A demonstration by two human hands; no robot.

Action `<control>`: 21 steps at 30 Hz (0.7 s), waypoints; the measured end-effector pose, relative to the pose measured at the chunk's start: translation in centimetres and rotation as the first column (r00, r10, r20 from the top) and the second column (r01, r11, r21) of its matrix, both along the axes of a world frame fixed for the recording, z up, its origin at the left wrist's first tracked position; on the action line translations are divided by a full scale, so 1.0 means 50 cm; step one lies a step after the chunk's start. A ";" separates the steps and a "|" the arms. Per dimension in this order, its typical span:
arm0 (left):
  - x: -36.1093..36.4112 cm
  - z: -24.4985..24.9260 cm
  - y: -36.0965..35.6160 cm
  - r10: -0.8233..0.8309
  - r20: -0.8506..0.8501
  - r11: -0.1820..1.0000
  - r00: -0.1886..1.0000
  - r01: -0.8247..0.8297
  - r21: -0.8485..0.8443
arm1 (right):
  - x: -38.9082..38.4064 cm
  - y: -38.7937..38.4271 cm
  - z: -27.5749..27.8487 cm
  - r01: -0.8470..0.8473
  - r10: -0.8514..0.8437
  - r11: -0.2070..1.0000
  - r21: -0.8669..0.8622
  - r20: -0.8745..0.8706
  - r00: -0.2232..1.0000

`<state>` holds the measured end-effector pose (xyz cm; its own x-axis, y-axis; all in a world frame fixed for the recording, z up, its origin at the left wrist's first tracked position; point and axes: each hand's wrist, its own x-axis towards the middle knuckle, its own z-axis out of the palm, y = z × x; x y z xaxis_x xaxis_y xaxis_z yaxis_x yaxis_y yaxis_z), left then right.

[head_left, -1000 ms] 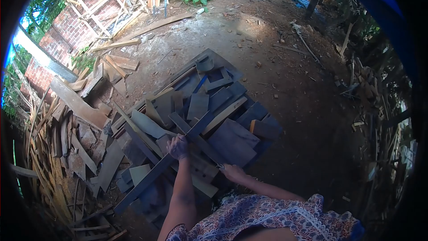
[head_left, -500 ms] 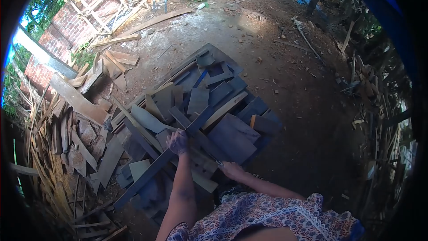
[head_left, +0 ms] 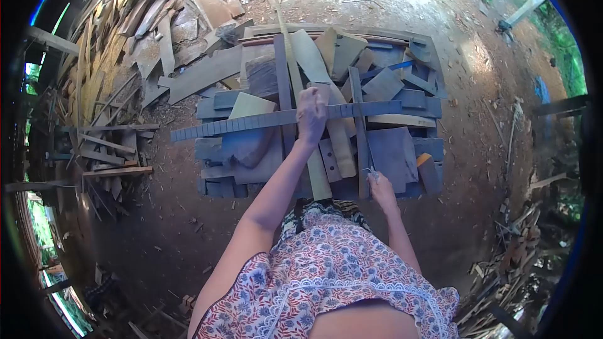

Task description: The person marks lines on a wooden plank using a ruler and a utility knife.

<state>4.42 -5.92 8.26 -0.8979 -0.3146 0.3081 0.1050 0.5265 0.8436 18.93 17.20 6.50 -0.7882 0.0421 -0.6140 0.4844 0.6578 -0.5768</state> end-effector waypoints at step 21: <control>0.072 -0.070 -0.149 -0.289 0.270 0.712 0.919 0.395 -0.581 | 0.132 -0.001 0.000 0.150 -0.127 0.984 0.093 -0.222 0.967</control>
